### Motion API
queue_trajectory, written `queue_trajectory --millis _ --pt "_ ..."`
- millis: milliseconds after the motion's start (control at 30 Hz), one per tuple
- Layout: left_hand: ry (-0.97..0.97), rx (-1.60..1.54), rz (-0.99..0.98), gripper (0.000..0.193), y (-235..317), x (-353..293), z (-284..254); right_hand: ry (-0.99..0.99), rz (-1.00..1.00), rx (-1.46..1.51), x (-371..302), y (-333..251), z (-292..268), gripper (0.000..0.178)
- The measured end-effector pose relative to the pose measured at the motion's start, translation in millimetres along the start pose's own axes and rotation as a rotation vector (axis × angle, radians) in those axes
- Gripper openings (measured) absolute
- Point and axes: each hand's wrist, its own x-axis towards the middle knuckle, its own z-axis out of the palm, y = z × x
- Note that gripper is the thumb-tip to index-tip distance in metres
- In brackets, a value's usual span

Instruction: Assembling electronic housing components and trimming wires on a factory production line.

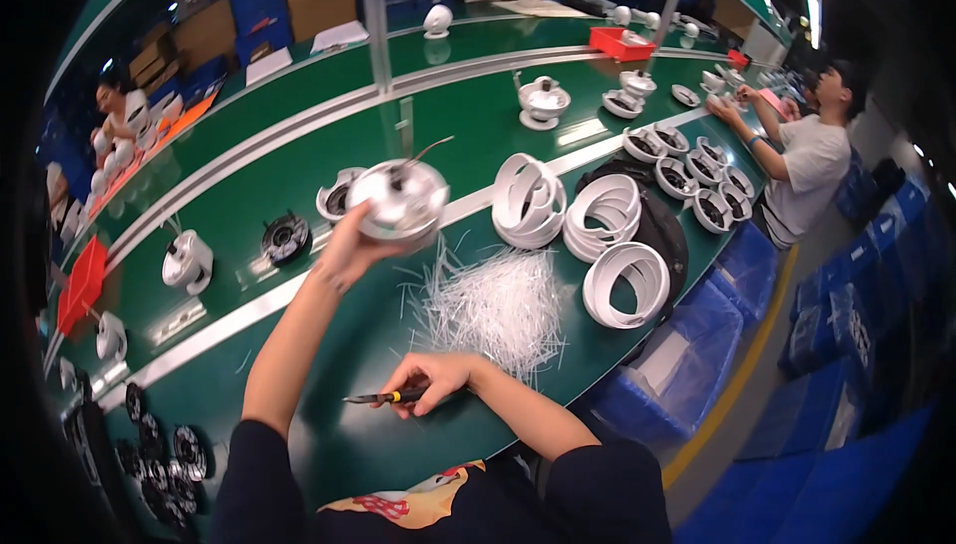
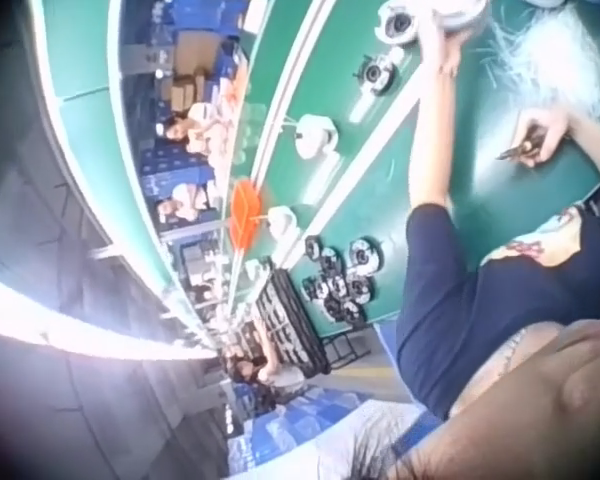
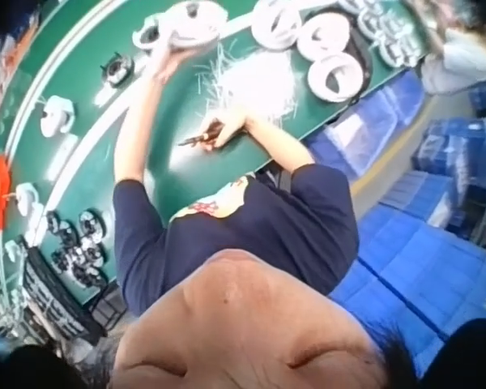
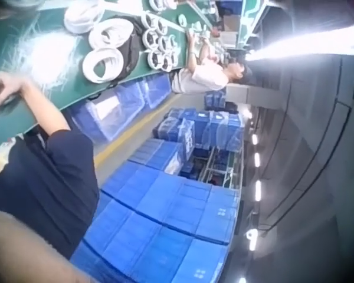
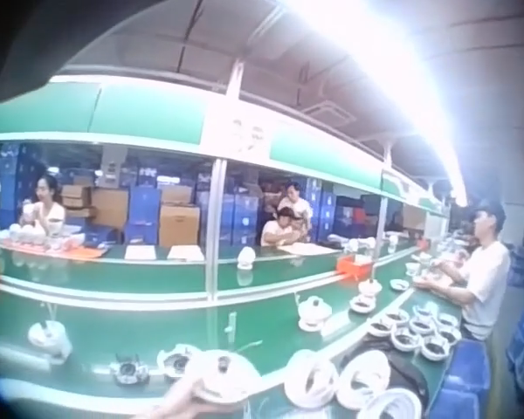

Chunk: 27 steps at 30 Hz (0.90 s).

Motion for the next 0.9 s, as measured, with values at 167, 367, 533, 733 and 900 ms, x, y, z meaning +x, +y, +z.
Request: queue_trajectory --millis 167,367,533,733,900 --pt "0.185 -0.334 -0.06 0.042 -52.9 111.7 35.7 0.029 -0.003 -0.018 -9.5 12.9 -6.7 0.052" --pt "0.281 -0.389 0.007 0.044 -88.7 169.2 6.6 0.015 -0.022 0.031 -5.2 20.5 -9.5 0.052" --pt "0.205 -0.061 -0.031 0.065 -85.7 128.4 18.6 0.017 -0.056 0.061 -12.0 25.3 -11.1 0.052" --pt "0.464 0.899 0.714 0.034 -28.1 57.9 -53.3 -0.005 -0.07 0.089 -10.5 23.9 -6.6 0.053" --pt "0.999 1.734 0.63 0.06 2.9 45.1 -117.3 0.015 -0.062 0.102 -10.1 23.3 -5.0 0.054"
